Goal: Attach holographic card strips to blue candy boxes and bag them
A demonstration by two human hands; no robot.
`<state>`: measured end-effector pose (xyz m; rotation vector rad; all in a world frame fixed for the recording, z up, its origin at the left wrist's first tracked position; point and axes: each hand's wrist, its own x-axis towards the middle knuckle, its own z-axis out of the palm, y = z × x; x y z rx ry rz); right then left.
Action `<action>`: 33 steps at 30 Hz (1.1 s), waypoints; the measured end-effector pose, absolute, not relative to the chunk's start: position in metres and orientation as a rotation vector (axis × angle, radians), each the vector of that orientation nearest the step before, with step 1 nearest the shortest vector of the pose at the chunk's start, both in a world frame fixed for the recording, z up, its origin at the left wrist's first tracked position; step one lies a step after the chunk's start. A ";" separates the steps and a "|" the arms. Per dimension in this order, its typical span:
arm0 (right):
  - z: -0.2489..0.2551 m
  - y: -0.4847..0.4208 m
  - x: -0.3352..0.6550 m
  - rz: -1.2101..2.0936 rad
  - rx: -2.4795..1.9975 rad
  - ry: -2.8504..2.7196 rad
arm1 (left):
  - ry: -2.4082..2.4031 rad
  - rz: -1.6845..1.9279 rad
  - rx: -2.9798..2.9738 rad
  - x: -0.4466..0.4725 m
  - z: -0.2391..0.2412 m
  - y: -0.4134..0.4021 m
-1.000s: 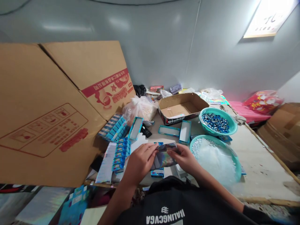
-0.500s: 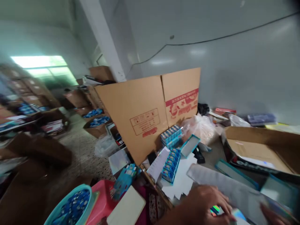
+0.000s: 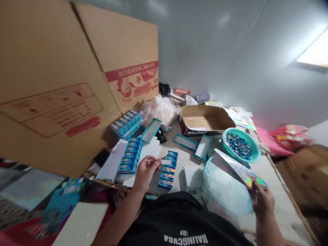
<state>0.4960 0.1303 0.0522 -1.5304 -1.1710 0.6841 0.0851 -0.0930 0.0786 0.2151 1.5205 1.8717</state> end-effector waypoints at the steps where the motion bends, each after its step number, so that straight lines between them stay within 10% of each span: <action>1: 0.048 0.126 0.509 0.664 -1.595 -1.126 | 1.503 1.849 0.197 0.085 0.074 -0.089; 10: 0.013 0.094 0.533 0.377 -2.151 -0.955 | 1.538 1.757 0.122 0.092 0.045 -0.062; 16: 0.054 0.096 0.458 -0.295 -1.546 -1.548 | 1.556 1.680 0.177 0.091 0.041 -0.054; 26: 0.060 0.064 0.260 1.781 -0.929 -1.747 | 1.275 1.560 0.238 0.090 0.062 -0.041; 33: 0.035 0.052 0.240 1.923 -1.042 -1.567 | 1.396 1.491 0.328 0.091 0.052 -0.044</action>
